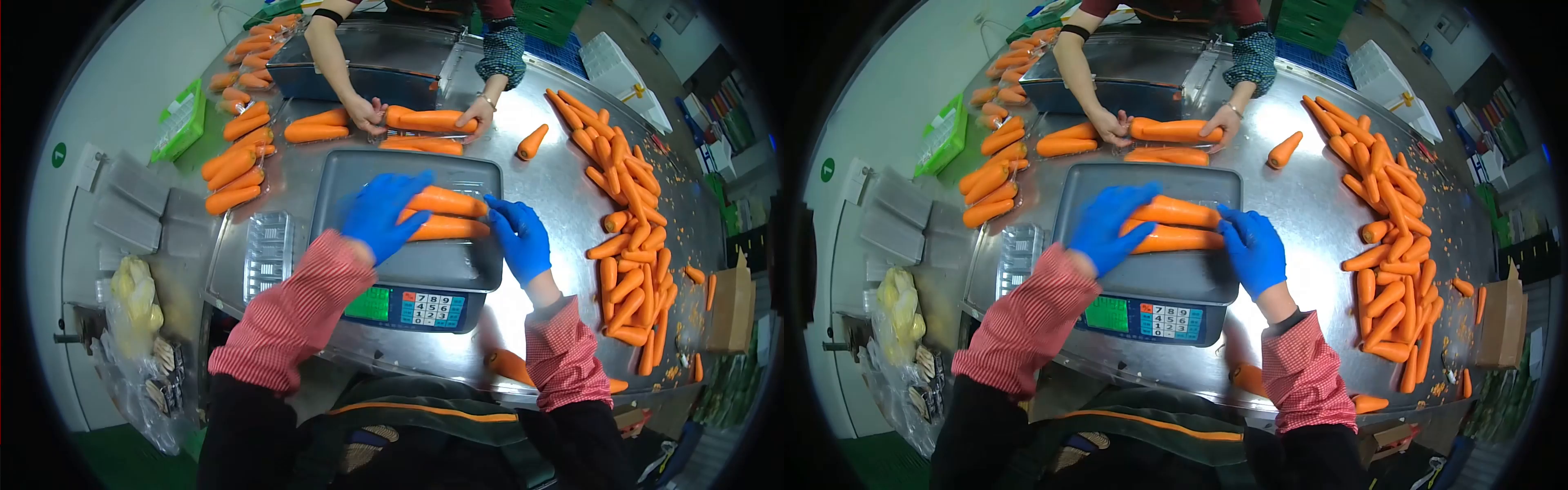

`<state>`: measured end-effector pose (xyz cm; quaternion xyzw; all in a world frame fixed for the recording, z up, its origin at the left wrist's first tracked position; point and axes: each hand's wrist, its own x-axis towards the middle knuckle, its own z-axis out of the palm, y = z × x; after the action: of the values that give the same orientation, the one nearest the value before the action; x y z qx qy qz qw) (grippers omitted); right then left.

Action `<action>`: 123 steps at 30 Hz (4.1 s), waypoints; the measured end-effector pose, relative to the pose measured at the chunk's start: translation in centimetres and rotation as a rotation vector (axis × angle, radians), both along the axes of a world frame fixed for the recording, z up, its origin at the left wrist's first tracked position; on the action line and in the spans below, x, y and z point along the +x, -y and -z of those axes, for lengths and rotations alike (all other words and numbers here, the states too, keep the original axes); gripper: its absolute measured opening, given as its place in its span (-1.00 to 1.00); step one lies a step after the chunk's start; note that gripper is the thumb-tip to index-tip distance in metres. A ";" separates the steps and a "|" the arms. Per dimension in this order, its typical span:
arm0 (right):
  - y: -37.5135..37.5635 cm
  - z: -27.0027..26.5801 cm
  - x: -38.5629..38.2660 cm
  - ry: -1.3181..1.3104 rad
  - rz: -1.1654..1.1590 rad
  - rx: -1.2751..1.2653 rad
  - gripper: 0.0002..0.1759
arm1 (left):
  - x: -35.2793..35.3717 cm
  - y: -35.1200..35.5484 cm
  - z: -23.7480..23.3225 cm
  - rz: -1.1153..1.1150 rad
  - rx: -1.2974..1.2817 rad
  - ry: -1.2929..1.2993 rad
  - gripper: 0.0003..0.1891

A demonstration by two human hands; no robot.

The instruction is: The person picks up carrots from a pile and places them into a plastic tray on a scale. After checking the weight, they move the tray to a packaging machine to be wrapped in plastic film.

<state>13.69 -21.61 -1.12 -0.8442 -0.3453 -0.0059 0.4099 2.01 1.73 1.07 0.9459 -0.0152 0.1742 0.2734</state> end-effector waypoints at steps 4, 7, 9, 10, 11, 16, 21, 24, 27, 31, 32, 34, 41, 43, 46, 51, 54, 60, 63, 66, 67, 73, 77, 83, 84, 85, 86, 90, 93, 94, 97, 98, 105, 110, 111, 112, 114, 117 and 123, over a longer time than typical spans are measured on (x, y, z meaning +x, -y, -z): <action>0.4 -0.2 -1.9 -0.058 0.039 0.030 -0.72 | 6.7 1.5 -0.5 0.105 0.461 -0.579 -0.43; 2.2 0.4 -2.6 -0.140 0.075 0.069 -0.71 | 8.8 0.3 -1.3 0.242 0.507 -0.698 -0.45; 3.5 1.3 -2.7 -0.237 0.110 0.097 -0.71 | 9.1 -1.7 1.0 0.307 0.426 -0.525 -0.46; 3.9 1.1 -2.8 -0.328 0.136 0.128 -0.70 | 9.1 -1.9 0.4 0.293 0.369 -0.510 -0.47; 4.2 0.8 -2.9 -0.397 0.150 0.168 -0.68 | 8.9 -2.1 -0.1 0.278 0.313 -0.496 -0.48; 3.4 -2.0 -2.5 -0.205 0.073 0.099 -0.44 | 7.0 -2.0 -5.2 0.015 -0.648 -0.214 -0.50; -2.0 -5.5 -0.4 -0.480 -0.020 0.075 -0.29 | 4.9 2.3 -3.2 0.122 -1.584 -0.118 -0.46; -3.2 -3.2 2.0 -0.485 -0.157 0.066 -0.29 | 3.0 3.5 -0.5 -0.063 -1.607 -0.243 -0.48; -2.6 -2.3 4.0 -0.240 -0.275 -0.121 -0.37 | -0.2 1.8 -3.0 -0.206 -1.241 -0.613 -0.53; -2.7 -1.5 5.0 0.041 -0.341 -0.358 -0.45 | -3.9 -0.9 -4.3 -0.355 -1.024 -0.457 -0.58; -2.7 -1.5 4.9 0.062 -0.319 -0.320 -0.47 | -4.6 -1.6 -3.5 -0.402 -1.005 -0.394 -0.59; -2.2 -1.2 4.6 -0.077 -0.203 -0.144 -0.52 | -5.9 -2.6 -2.0 -0.464 -0.985 -0.330 -0.61; 1.8 0.5 3.2 -0.669 0.209 0.082 -0.66 | -7.7 -3.9 0.9 -0.550 -0.943 -0.373 -0.66; 2.1 0.5 2.1 -0.631 0.211 0.014 -0.65 | -7.7 -3.9 2.6 -0.538 -0.873 -0.353 -0.64; 1.7 1.5 1.4 -0.290 0.167 -0.154 -0.66 | -7.1 -3.2 4.4 -0.503 -0.676 -0.359 -0.54; -1.3 1.2 -0.6 0.056 0.101 -0.563 -0.76 | -4.6 -2.7 5.0 -0.594 -0.319 -0.597 -0.37; -2.2 0.0 -0.9 -0.090 0.099 -0.580 -0.73 | -4.5 -4.5 5.4 -0.582 -0.349 -0.612 -0.39; -3.6 1.4 0.3 -0.316 0.153 -0.526 -0.70 | -4.9 -6.1 6.0 -0.568 -0.806 -0.497 -0.46; -3.3 3.4 2.4 -0.424 0.148 -0.189 -0.67 | -4.3 -6.7 5.2 -0.539 -0.952 -0.398 -0.51; -5.2 -0.7 6.2 -0.763 0.143 0.054 -0.73 | -0.8 -8.5 2.4 -0.529 -1.059 -0.406 -0.55; -6.3 -2.1 7.8 -0.795 0.151 0.058 -0.73 | 0.9 -9.5 2.1 -0.522 -1.052 -0.393 -0.57; -13.7 -2.1 20.0 -0.605 0.073 0.201 -0.75 | 14.0 -18.8 3.5 -0.437 -1.066 -0.298 -0.71; -19.2 1.0 25.8 -0.703 0.112 0.304 -0.77 | 20.5 -25.4 5.7 -0.430 -1.094 -0.209 -0.88; -16.9 0.2 19.2 -0.290 0.058 0.077 -0.40 | 23.2 -27.6 8.8 -0.318 -1.403 -0.226 -0.75; -14.8 0.0 17.6 -0.228 0.054 0.054 -0.37 | 22.1 -26.1 7.9 -0.413 -1.318 -0.252 -0.59; -12.4 1.0 16.4 -0.168 0.114 0.050 -0.37 | 20.2 -23.3 6.1 -0.465 -1.209 -0.244 -0.48; -9.9 2.4 15.4 -0.110 0.169 0.045 -0.37 | 18.0 -21.0 4.5 -0.442 -1.118 -0.252 -0.49; 3.6 6.3 14.0 0.033 0.488 -0.184 -0.23 | 7.2 -20.1 6.6 -0.406 -0.784 -0.118 -0.57; 14.0 3.3 14.5 0.092 0.821 -0.671 -0.07 | -1.6 -20.6 11.4 -0.531 -0.418 0.200 -0.67; 17.3 3.3 15.4 0.125 0.906 -0.716 -0.06 | -4.3 -18.0 10.2 -0.556 -0.254 0.131 -0.67; 24.7 4.7 17.7 0.049 1.024 -0.856 -0.03 | -12.8 -13.0 10.0 -0.604 0.151 -0.047 -0.65; 26.2 5.6 18.1 -0.006 1.038 -0.906 -0.02 | -17.1 -14.3 13.7 -0.581 0.109 -0.163 -0.66; 25.0 6.1 12.2 -0.207 0.982 -0.556 -0.22 | -25.6 -16.9 19.9 -0.692 -0.272 -0.408 -0.69; 23.4 8.9 3.4 -0.284 0.921 -0.361 -0.27 | -25.5 -17.1 19.2 -0.843 0.027 -0.643 -0.50; 22.8 8.8 1.5 -0.340 0.888 -0.350 -0.28 | -25.4 -17.3 19.2 -0.852 0.023 -0.698 -0.49; 22.0 7.7 0.1 -0.435 0.860 -0.336 -0.30 | -25.0 -16.2 18.3 -0.849 0.023 -0.661 -0.53; 21.2 9.5 -2.2 -0.471 0.813 -0.353 -0.37 | -25.3 -16.6 18.8 -0.849 -0.076 -0.585 -0.54; 20.4 10.2 -4.0 -0.610 0.746 -0.446 -0.33 | -24.6 -15.2 16.2 -0.778 -0.228 -0.597 -0.56; 19.8 9.8 -3.4 -0.585 0.663 -0.350 -0.49 | -26.8 -19.7 20.0 -0.820 -0.573 -0.342 -0.68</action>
<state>10.31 -41.45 -10.91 -0.9315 0.0769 0.1598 0.3176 -24.81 21.43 -18.91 0.7765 0.4489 0.1073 0.4290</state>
